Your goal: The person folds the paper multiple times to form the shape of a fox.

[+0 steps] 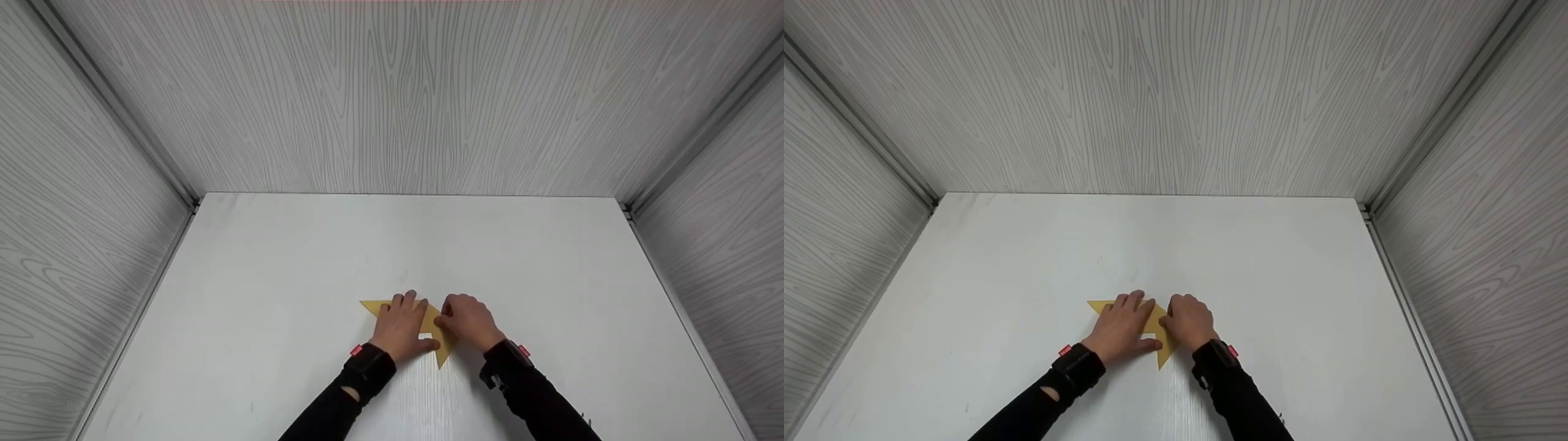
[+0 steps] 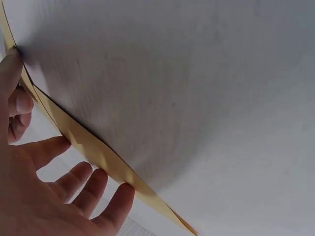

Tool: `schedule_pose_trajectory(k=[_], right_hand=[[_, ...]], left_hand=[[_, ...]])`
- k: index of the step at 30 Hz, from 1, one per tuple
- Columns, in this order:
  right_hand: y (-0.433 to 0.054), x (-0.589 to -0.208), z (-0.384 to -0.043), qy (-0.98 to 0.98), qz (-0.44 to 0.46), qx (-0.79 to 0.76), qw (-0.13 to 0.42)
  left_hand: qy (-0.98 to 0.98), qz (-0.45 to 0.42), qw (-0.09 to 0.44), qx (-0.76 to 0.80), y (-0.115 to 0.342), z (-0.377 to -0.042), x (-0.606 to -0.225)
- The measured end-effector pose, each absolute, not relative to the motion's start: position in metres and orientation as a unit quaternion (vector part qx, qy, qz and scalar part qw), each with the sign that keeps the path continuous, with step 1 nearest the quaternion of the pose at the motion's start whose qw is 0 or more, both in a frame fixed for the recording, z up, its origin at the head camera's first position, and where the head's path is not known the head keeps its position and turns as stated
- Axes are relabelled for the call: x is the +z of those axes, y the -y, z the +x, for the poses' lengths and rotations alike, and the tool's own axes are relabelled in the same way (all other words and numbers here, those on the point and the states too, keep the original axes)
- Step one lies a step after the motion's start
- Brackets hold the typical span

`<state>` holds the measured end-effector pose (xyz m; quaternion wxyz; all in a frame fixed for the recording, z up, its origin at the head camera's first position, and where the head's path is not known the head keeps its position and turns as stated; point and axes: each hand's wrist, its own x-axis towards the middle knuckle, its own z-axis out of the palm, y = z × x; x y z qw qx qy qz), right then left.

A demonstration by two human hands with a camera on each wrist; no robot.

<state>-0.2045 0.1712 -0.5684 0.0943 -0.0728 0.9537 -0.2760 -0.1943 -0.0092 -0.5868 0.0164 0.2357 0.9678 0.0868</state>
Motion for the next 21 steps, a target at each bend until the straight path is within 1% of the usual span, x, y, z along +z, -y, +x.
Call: schedule_pose_trajectory(k=[13, 21], right_hand=[[-0.165, -0.567, -0.210, -0.953, -0.066, -0.271, 0.114], [-0.166, -0.564, -0.210, -0.955, -0.063, -0.261, 0.129]], left_hand=[[-0.966, 0.235, 0.026, 0.104, 0.010, -0.194, -0.586], [-0.964, 0.240, 0.006, 0.113, 0.021, -0.194, -0.592]])
